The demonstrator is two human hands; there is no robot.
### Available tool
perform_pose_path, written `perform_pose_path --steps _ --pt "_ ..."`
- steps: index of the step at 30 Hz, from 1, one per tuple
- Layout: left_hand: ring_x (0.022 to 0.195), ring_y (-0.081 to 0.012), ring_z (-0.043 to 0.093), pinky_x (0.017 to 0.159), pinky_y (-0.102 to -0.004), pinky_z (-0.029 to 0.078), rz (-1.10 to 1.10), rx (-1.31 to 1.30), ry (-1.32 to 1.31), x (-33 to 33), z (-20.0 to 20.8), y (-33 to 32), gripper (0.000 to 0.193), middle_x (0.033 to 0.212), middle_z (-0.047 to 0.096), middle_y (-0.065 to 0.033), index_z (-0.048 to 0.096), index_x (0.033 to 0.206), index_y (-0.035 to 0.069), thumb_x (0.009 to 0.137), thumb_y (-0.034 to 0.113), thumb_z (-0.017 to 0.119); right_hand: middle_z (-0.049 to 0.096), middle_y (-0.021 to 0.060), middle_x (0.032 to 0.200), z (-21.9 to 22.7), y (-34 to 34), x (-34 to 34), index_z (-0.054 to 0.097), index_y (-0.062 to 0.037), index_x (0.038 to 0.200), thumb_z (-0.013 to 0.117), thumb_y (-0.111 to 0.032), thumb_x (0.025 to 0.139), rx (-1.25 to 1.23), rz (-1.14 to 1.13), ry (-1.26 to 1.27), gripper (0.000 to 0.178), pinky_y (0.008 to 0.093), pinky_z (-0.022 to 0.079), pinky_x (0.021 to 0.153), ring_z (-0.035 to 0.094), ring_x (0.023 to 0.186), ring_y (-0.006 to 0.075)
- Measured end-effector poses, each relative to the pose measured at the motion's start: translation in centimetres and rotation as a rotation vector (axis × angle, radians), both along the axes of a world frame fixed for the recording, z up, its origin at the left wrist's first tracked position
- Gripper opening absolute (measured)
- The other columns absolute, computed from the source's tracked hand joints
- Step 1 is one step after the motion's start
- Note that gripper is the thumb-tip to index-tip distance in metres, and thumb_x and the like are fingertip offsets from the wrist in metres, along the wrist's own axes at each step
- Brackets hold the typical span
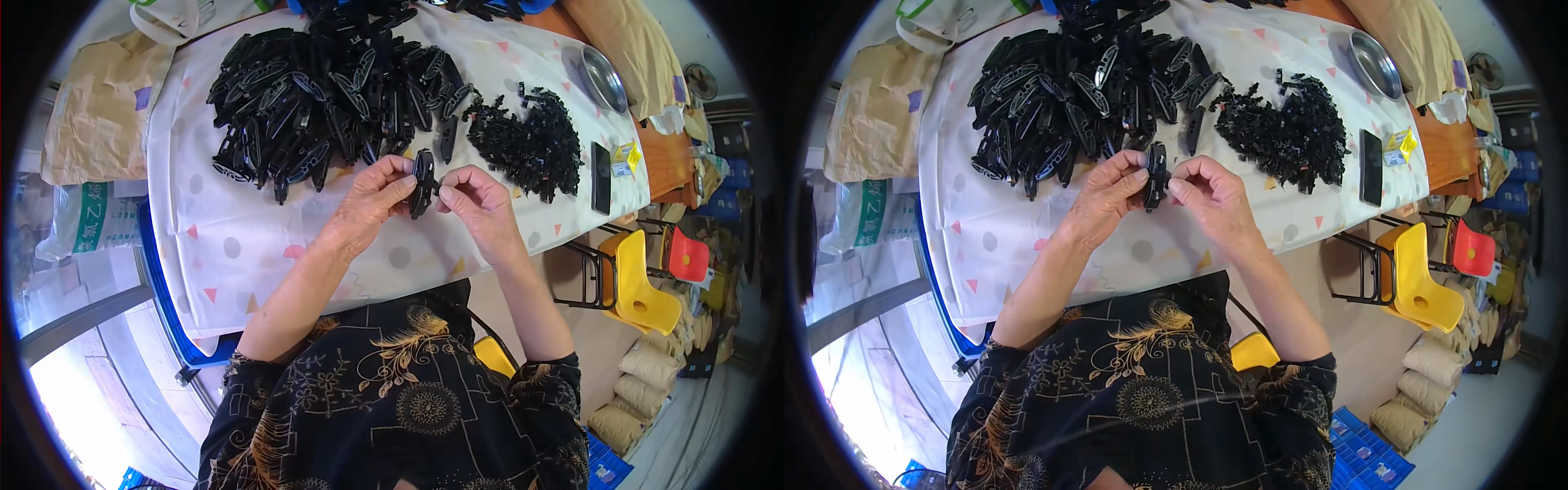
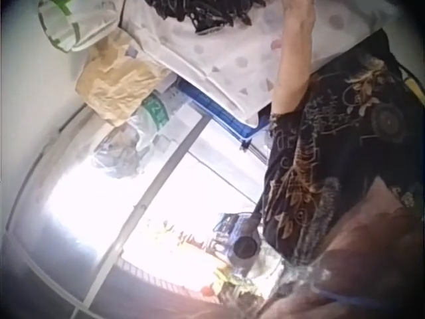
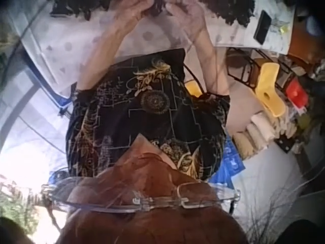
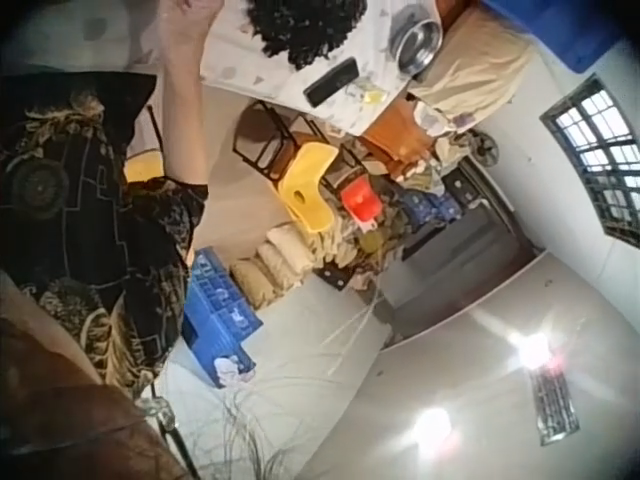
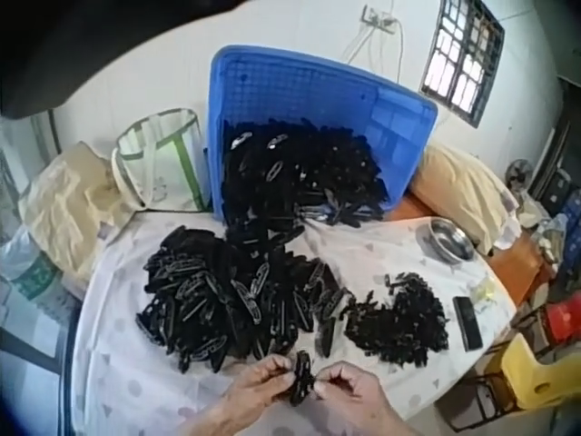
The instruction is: Assembling small black plastic parts by hand on a workbench.
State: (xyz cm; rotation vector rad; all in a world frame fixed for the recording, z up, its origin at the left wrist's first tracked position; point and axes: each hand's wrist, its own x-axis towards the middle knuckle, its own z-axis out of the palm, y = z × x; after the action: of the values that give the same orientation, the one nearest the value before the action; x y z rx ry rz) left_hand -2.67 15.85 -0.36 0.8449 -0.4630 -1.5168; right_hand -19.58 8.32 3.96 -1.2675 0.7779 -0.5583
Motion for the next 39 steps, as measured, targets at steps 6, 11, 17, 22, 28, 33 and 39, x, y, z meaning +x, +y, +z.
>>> perform_pose_path --steps 6,11,17,22,28,33,39 --pt "0.078 -0.0038 0.053 0.065 -0.0197 0.044 -0.069 0.006 -0.105 1.0 -0.5 0.9 0.014 0.091 0.058 0.0059 0.057 0.105 0.012 0.092 0.017 0.059 0.054 0.0057 0.086 3.0 -0.6 0.9 0.058 0.0012 0.087 0.065 0.002 0.080 -0.788 0.385 0.336 0.010 0.0279 0.047 0.067 0.057 0.075 0.0163" --pt "0.076 -0.0040 0.052 0.064 -0.0198 0.044 -0.165 -0.025 -0.276 1.3 -0.4 1.1 0.016 0.089 0.057 0.0036 0.057 0.105 0.008 0.091 0.016 0.059 0.052 0.0074 0.086 4.2 -0.5 1.8 0.060 -0.0011 0.087 0.067 0.002 0.076 -0.951 0.516 0.420 0.014 0.0297 0.048 0.066 0.057 0.076 0.0220" --pt "0.069 -0.0053 0.052 0.062 -0.0213 0.045 -0.135 -0.001 -0.309 0.7 -0.6 1.7 0.013 0.084 0.059 0.0007 0.057 0.103 0.004 0.091 0.009 0.055 0.053 0.0063 0.087 3.5 -0.7 2.2 0.061 -0.0045 0.088 0.069 0.001 0.074 -1.157 0.621 0.447 0.018 0.0301 0.048 0.066 0.057 0.076 0.0212" --pt "0.076 -0.0086 0.057 0.066 -0.0241 0.048 -0.079 -0.079 -0.324 -0.1 -1.5 2.9 0.028 0.091 0.062 -0.0048 0.047 0.112 0.003 0.087 0.004 0.059 0.057 0.0032 0.094 0.1 0.5 1.1 0.055 -0.0049 0.107 0.070 0.001 0.076 -0.352 0.191 0.344 0.035 0.0283 0.048 0.072 0.056 0.081 0.0116" --pt "0.082 -0.0077 0.056 0.068 -0.0217 0.047 -0.114 -0.098 -0.581 -2.2 0.2 3.2 0.058 0.097 0.060 -0.0064 0.030 0.131 0.006 0.082 -0.007 0.059 0.059 0.0039 0.106 -2.9 2.7 -0.9 0.050 0.0011 0.122 0.064 -0.005 0.087 0.069 0.082 0.023 0.038 0.0257 0.047 0.086 0.057 0.095 0.0102" --pt "0.083 -0.0076 0.055 0.069 -0.0218 0.046 -0.112 -0.072 -0.629 -3.8 0.5 2.5 0.067 0.094 0.059 -0.0052 0.026 0.139 0.009 0.082 -0.011 0.053 0.060 0.0047 0.106 -3.5 3.7 -1.4 0.051 0.0013 0.121 0.061 -0.003 0.088 0.052 -0.035 -0.053 0.035 0.0254 0.047 0.085 0.057 0.096 0.0106" --pt "0.088 -0.0207 0.065 0.077 -0.0312 0.051 -0.173 -0.074 -0.746 -4.9 2.2 1.2 0.058 0.100 0.063 -0.0127 0.036 0.133 0.013 0.082 -0.007 0.054 0.061 0.0046 0.104 -3.6 3.8 -2.4 0.052 0.0014 0.118 0.060 -0.002 0.088 0.040 -0.166 -0.133 0.031 0.0240 0.047 0.085 0.057 0.096 0.0095"
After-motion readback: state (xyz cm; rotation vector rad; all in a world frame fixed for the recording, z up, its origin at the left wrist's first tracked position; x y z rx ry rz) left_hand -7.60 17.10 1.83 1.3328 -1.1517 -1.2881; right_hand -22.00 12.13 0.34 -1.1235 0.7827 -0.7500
